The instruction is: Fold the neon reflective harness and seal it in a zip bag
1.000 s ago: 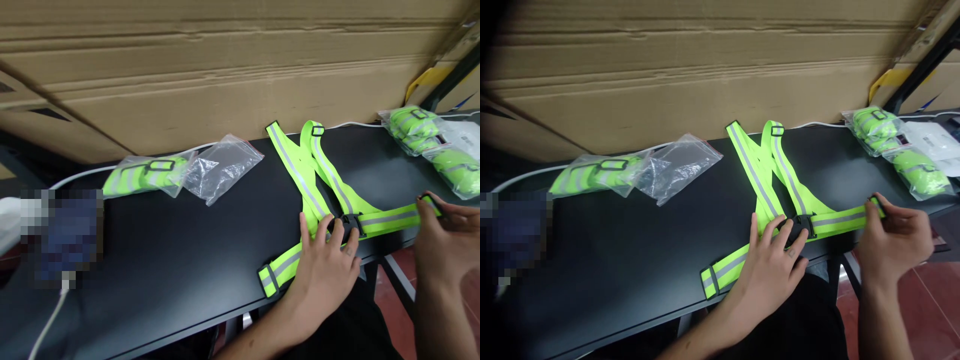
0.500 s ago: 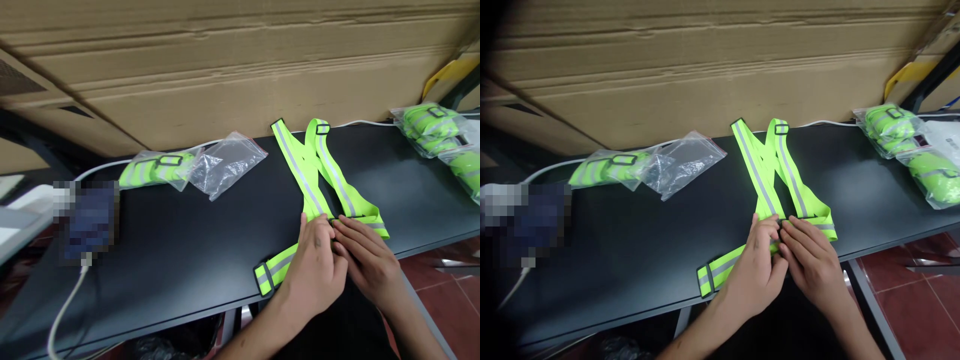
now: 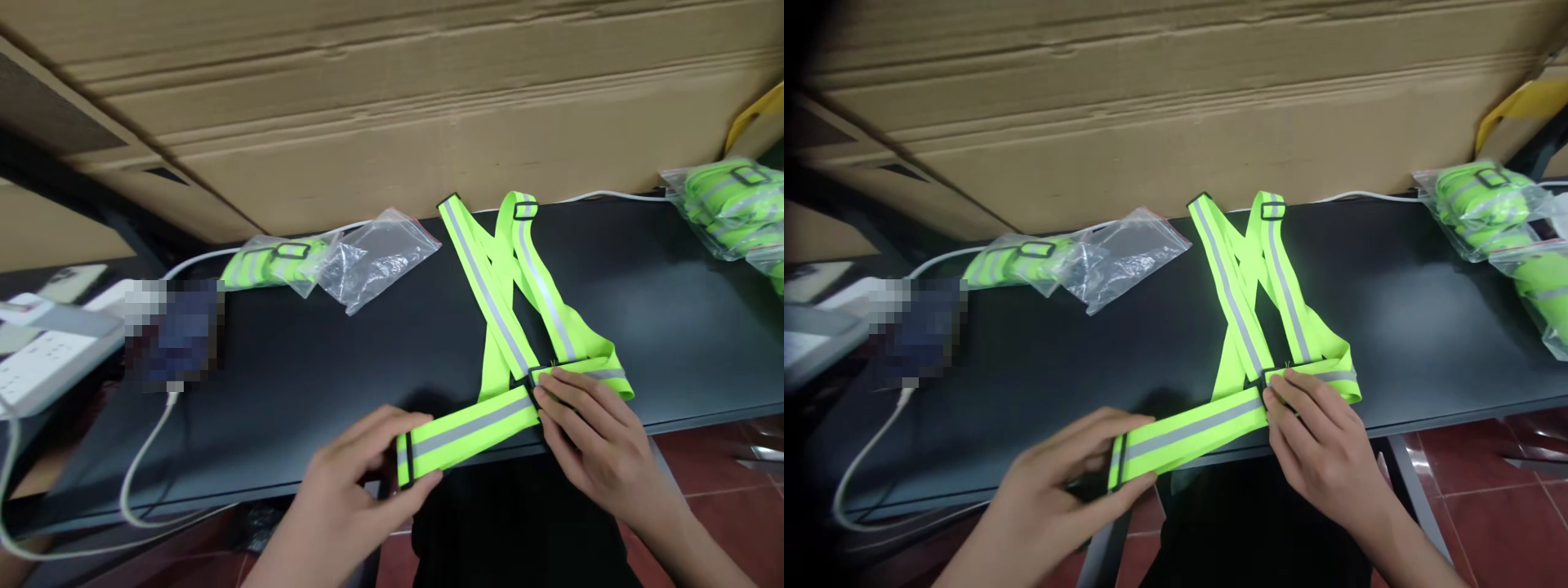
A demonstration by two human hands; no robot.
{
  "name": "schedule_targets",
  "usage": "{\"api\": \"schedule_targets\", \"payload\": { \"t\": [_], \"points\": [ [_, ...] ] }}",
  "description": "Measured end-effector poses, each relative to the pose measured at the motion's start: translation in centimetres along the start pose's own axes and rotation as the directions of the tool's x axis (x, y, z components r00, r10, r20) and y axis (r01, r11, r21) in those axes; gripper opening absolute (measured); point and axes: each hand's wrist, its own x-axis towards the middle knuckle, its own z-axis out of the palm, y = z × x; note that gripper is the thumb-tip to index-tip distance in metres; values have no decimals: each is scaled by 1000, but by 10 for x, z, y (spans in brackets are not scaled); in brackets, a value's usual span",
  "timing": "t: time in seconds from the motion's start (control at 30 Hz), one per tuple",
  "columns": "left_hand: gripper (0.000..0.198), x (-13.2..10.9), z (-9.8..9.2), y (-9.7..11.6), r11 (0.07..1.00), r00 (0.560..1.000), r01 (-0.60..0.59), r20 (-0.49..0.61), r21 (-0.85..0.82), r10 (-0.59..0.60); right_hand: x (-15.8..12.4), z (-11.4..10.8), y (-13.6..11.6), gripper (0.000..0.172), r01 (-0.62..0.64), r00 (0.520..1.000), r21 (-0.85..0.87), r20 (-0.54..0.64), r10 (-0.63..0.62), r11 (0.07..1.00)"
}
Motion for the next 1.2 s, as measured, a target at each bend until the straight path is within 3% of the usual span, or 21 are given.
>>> {"api": "schedule_targets", "payload": {
  "t": [0.13, 0.2, 0.27, 0.33, 0.4, 0.5, 0.57, 0.63, 0.73, 0.87, 0.93, 1.0, 1.1, 1.2],
  "points": [
    [36, 34, 5, 35, 888, 995, 29, -76, -459, -72, -4, 5, -3, 26, -30, 998, -73, -63, 26, 997],
    [39, 58, 16, 60, 838, 997, -7, -68, -545, -36, -7, 8, -4, 24, -43, 997, -103, -73, 35, 994],
    [37, 83, 33, 84, 867, 997, -62, -79, -494, 26, -10, 11, -4, 17, -39, 996, -123, -79, 29, 992],
    [34, 104, 53, 103, 929, 986, -167, -49, -331, 160, -13, 14, -3, 9, -26, 994, -160, -113, 8, 987],
    [36, 121, 73, 112, 953, 958, -234, 119, -192, 260, -17, 16, -1, 10, -20, 986, -192, -164, -12, 981],
    [49, 136, 95, 111, 966, 897, -228, 359, -123, 258, -22, 19, 1, 9, -36, 980, -207, -200, -7, 978],
    [63, 141, 101, 106, 966, 872, -205, 419, -160, 255, -25, 20, 2, 7, -36, 976, -204, -220, -10, 978],
    [57, 141, 101, 100, 951, 866, -212, 407, -226, 289, -28, 22, 2, 8, -30, 970, -183, -245, -16, 983],
    [16, 135, 100, 92, 921, 866, -313, 329, -230, 377, -29, 21, 3, 12, -26, 970, -127, -242, -6, 992],
    [25, 127, 103, 80, 870, 832, -483, 258, -94, 490, -32, 5, 9, 17, 16, 969, 30, -247, -8, 999],
    [23, 126, 106, 74, 818, 789, -573, 237, -47, 567, -34, -9, 20, 16, 52, 959, 58, -280, -33, 997],
    [23, 126, 107, 70, 757, 733, -653, 243, -11, 636, -33, -21, 35, 20, 70, 948, -29, -308, -76, 997],
    [25, 126, 105, 66, 691, 673, -722, 262, 32, 691, -29, -32, 59, 30, 123, 988, -70, -80, -129, 990],
    [21, 117, 100, 63, 649, 654, -752, 257, 116, 711, -27, -35, 74, 40, 161, 979, -17, 127, -157, 987]
  ]
}}
